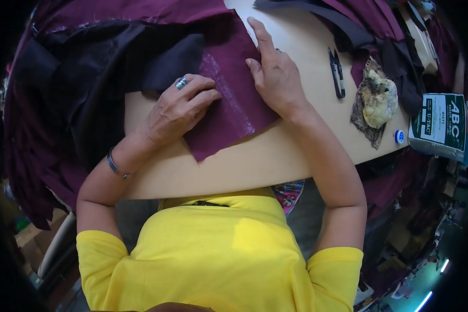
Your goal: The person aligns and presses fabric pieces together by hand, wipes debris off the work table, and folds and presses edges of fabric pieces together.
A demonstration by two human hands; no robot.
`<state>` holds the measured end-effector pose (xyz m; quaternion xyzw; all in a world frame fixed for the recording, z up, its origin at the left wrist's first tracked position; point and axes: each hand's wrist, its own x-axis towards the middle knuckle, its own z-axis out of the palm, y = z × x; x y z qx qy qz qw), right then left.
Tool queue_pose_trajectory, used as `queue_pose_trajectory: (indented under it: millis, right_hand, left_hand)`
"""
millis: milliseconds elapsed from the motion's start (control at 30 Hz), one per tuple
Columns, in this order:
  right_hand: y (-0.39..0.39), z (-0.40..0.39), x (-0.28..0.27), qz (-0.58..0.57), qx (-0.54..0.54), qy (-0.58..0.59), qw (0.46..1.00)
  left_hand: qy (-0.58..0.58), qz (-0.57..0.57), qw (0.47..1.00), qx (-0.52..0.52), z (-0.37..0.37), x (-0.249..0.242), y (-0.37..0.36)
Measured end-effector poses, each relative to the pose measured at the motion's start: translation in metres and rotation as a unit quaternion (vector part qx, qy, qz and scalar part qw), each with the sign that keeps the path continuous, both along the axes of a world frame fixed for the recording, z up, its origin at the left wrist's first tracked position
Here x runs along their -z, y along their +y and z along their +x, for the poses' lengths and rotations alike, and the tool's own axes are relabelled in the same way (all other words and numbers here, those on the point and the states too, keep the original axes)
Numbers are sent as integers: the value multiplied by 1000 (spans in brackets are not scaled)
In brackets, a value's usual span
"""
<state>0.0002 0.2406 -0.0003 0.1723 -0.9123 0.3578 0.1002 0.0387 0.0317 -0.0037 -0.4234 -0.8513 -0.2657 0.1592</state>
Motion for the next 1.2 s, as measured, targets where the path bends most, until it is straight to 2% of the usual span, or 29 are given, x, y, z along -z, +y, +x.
queue_pose_trajectory:
  millis: [133,267,333,433,467,500,567,733,933,1033,1200]
  right_hand:
    - [0,4,11,36,13,96,995]
    - [3,8,8,104,-46,153,982]
    - [15,2,8,103,-64,154,980]
    - [17,8,1,104,-33,104,989]
    - [17,12,-2,103,-12,78,992]
    - [18,14,-1,103,-14,82,991]
    - [20,16,2,103,-20,93,990]
    - [24,9,11,101,-33,131,986]
    - [24,6,12,109,-36,134,984]
    - [26,5,14,109,-38,130,985]
    - [29,-4,14,115,-76,151,979]
  left_hand:
    - [-9,12,1000,-15,-2,-2,4]
    - [24,-50,998,35,8,-3,10]
    - [26,-75,992,100,12,-11,17]
    - [10,-66,994,91,-4,-12,24]
    - [48,-99,989,97,-16,-12,25]
    - [-14,-100,991,86,-21,-20,25]
    - [-64,-164,980,89,-37,-30,23]
    - [-113,-173,969,133,-63,-32,26]
    - [-186,-251,941,131,-69,-36,30]
    - [-133,-183,959,172,-70,-30,29]
    - [-156,-154,959,180,-65,-26,34]
